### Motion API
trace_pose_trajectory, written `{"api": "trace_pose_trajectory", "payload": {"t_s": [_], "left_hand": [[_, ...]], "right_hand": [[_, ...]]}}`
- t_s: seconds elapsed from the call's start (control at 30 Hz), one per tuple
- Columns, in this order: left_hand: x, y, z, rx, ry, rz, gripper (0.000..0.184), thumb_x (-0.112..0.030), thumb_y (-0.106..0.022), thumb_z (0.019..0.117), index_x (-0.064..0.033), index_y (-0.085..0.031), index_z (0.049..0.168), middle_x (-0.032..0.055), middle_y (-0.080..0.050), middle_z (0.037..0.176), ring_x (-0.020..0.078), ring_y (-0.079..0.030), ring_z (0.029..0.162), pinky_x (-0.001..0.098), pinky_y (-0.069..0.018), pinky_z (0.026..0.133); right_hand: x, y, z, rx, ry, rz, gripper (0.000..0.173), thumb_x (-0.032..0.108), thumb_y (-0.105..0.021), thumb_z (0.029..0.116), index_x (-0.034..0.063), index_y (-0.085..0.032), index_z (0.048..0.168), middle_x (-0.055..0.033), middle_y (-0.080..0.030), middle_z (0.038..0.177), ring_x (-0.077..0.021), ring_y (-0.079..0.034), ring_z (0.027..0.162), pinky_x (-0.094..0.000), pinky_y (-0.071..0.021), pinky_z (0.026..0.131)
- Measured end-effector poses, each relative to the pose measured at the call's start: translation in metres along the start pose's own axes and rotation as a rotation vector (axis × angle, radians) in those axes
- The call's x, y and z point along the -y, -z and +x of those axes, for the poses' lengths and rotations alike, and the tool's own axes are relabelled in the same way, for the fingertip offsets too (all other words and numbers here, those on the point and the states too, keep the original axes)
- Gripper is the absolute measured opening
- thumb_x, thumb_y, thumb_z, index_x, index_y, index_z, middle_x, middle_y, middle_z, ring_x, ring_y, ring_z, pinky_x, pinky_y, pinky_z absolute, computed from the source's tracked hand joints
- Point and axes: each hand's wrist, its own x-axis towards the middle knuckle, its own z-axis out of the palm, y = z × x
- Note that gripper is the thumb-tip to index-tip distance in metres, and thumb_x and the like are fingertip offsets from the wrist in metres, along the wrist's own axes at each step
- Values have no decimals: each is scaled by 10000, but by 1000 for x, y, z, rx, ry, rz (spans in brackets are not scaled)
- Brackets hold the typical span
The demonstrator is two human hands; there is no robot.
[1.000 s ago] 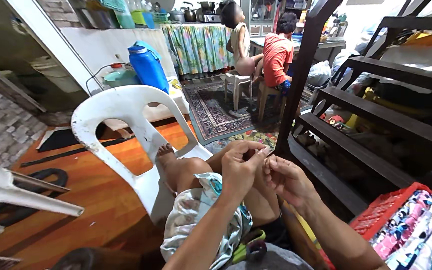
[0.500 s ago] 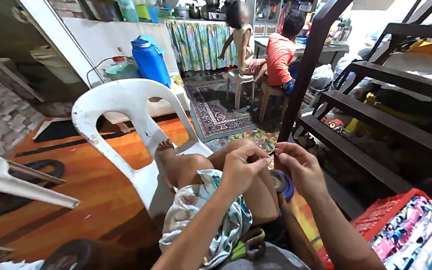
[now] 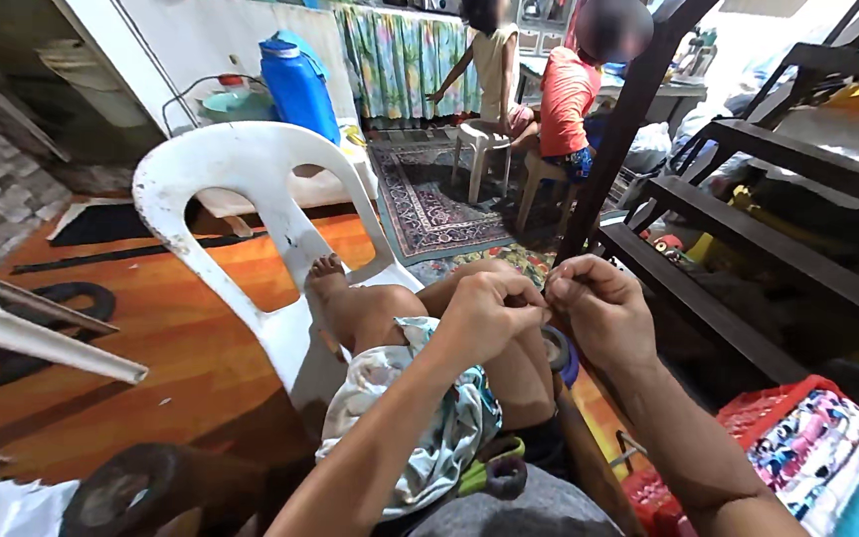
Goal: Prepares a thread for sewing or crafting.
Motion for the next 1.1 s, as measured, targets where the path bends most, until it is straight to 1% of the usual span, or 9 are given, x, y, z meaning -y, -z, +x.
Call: {"api": "trace_pose_trajectory", "payload": {"t_s": [0.17, 0.23, 0.4, 0.53, 0.67, 0.77, 0.83, 1.0, 1.1], "left_hand": [[-5, 10, 2, 17, 45, -124, 167, 1, -696, 848, -101, -691, 715, -35, -624, 762, 26, -575, 698, 190, -479, 636], [-3, 12, 0, 57, 55, -109, 166, -12, -674, 830, -109, -674, 695, -48, -635, 740, 22, -590, 693, 205, -495, 638], [16, 6, -11, 149, 175, -124, 96, -42, -690, 888, -98, -714, 813, -90, -649, 742, -29, -596, 709, 176, -498, 682], [23, 11, -9, 91, 172, -219, 122, -23, -689, 887, -104, -715, 800, -90, -636, 713, -23, -573, 664, 162, -468, 627], [26, 18, -11, 76, 194, -241, 128, -20, -687, 888, -104, -719, 796, -86, -638, 703, -20, -565, 644, 164, -462, 612], [28, 20, -14, 72, 218, -292, 153, 4, -671, 891, -98, -712, 784, -93, -588, 641, -29, -433, 517, 149, -346, 496], [28, 23, -15, 72, 235, -326, 160, 19, -662, 897, -86, -715, 789, -88, -561, 613, -27, -382, 479, 147, -302, 460], [29, 28, -16, 78, 235, -324, 162, 18, -654, 895, -87, -716, 789, -88, -547, 603, -30, -356, 468, 146, -287, 451], [29, 29, -18, 72, 243, -308, 162, 22, -657, 889, -89, -713, 785, -98, -551, 605, -36, -360, 467, 141, -290, 450]], "right_hand": [[-3, -13, 7, 16, 92, 29, 183, 16, -614, 955, 161, -723, 976, 71, -683, 859, -19, -633, 745, -216, -565, 703], [-1, -14, 10, 17, 108, 56, 167, 46, -615, 969, 169, -728, 980, 69, -682, 866, -25, -631, 746, -224, -564, 705], [17, -5, 31, -119, 31, 244, 218, 69, -547, 1014, 175, -722, 937, 50, -692, 838, -54, -661, 752, -229, -582, 725], [27, 11, 45, -118, -64, 236, 262, 142, -404, 1092, 188, -636, 977, 8, -737, 963, -99, -717, 815, -251, -606, 691], [45, 38, 58, -115, -40, 194, 298, 192, -340, 1120, 219, -616, 1010, 58, -719, 880, -77, -715, 761, -240, -612, 654], [54, 66, 67, -167, 16, 183, 304, 189, -349, 1120, 225, -628, 1005, 91, -682, 850, -35, -681, 733, -203, -593, 684], [60, 86, 74, -225, 42, 181, 299, 183, -353, 1116, 227, -623, 996, 95, -665, 846, -29, -667, 748, -205, -586, 728], [74, 114, 85, -360, 65, 208, 246, 191, -368, 1118, 209, -580, 994, 78, -633, 810, -50, -661, 723, -235, -592, 746], [81, 118, 91, -434, 62, 137, 247, 181, -377, 1116, 228, -570, 968, 105, -636, 769, -25, -656, 678, -193, -585, 703]]}}
